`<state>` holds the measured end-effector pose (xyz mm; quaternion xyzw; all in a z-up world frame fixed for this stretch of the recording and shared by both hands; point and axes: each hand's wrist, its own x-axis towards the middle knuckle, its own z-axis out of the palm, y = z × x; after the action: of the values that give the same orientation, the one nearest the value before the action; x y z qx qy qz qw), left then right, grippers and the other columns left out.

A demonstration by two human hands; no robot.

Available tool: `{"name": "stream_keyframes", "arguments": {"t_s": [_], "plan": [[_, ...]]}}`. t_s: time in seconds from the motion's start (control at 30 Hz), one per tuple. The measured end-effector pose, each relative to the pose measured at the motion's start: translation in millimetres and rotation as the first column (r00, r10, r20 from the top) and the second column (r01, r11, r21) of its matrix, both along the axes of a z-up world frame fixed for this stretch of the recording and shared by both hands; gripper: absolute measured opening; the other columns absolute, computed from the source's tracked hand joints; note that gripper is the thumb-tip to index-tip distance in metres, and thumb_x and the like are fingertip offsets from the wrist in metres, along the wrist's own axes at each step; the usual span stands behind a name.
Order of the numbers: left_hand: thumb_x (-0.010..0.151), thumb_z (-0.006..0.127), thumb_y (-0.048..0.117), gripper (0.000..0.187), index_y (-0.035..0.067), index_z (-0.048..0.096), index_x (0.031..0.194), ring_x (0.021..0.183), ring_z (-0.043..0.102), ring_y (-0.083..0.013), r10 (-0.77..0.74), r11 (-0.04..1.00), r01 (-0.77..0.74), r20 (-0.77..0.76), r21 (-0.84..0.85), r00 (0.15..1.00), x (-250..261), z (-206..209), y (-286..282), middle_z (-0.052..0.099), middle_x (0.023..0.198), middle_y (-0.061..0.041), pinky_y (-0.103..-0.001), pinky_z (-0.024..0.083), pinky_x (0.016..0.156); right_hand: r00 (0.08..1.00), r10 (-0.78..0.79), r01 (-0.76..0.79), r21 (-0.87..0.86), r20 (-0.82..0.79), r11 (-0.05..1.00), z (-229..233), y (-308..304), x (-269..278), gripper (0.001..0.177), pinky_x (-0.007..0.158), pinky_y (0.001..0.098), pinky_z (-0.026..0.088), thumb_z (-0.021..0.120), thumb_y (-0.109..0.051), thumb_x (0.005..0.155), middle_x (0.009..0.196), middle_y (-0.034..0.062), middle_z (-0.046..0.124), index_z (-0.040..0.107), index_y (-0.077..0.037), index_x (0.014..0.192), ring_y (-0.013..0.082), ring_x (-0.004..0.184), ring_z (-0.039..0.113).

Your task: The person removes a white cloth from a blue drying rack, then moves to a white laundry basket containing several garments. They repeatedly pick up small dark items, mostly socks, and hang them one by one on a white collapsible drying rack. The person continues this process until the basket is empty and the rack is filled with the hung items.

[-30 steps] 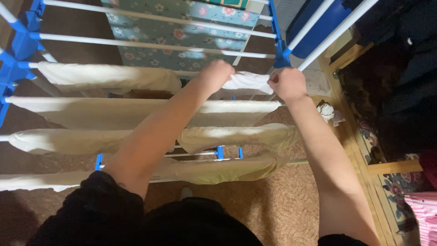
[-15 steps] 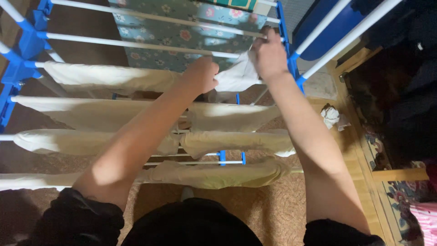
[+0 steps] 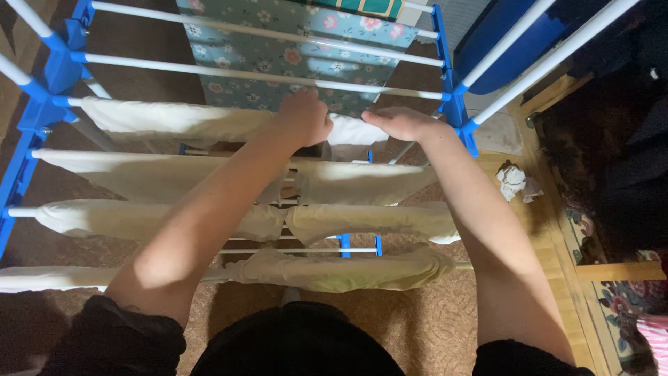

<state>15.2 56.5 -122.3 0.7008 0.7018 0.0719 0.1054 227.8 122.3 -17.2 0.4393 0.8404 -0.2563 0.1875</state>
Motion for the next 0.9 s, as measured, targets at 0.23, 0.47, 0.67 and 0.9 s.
{"name": "stream_keyframes", "arguments": {"t_s": [0.23,0.47,0.67,0.9], "plan": [[0.098,0.053,0.019,0.031,-0.001,0.076,0.104,0.104,0.064,-0.0424,0.008,0.988,-0.019,0.071,0.154,0.997,-13,-19,11,0.066,0.1,-0.023,-0.063,0.049,0.095,0.988,0.025,-0.011,0.097,-0.15,0.995,-48,25,7,0.08,0.113,0.0544,0.042,0.022,-0.077,0.1,0.139,0.0196,0.062,0.065,-0.02,0.136,0.0429,0.135,0.052],[0.092,0.063,0.009,0.01,0.01,0.071,0.096,0.094,0.068,-0.036,0.017,0.865,-0.074,0.117,0.497,0.993,-22,-40,9,0.062,0.089,-0.008,-0.058,0.058,0.08,0.893,0.174,0.034,0.45,-0.414,0.893,-80,32,7,0.036,0.095,0.0501,0.055,0.049,-0.037,0.106,0.119,0.0175,0.071,0.072,-0.011,0.114,0.0405,0.113,0.067],[0.088,0.059,0.004,0.012,0.01,0.069,0.089,0.085,0.061,-0.0364,-0.043,0.833,-0.044,0.144,0.552,0.989,-13,-2,-35,0.061,0.085,-0.009,-0.051,0.051,0.061,0.713,0.336,0.117,0.577,-0.615,0.808,-60,-20,5,0.009,0.086,0.0442,0.051,0.063,-0.005,0.091,0.104,0.0122,0.067,0.071,-0.007,0.095,0.0336,0.1,0.065],[0.092,0.062,0.019,0.008,0.015,0.068,0.089,0.071,0.068,-0.0442,0.042,0.899,-0.068,0.07,0.432,0.997,-10,1,-58,0.07,0.075,-0.015,-0.056,0.055,0.059,0.779,0.142,0.318,0.58,-0.61,0.749,-61,-70,-4,0.01,0.064,0.0504,0.049,0.06,-0.011,0.093,0.091,0.0134,0.07,0.071,-0.011,0.095,0.0374,0.082,0.066]]}}
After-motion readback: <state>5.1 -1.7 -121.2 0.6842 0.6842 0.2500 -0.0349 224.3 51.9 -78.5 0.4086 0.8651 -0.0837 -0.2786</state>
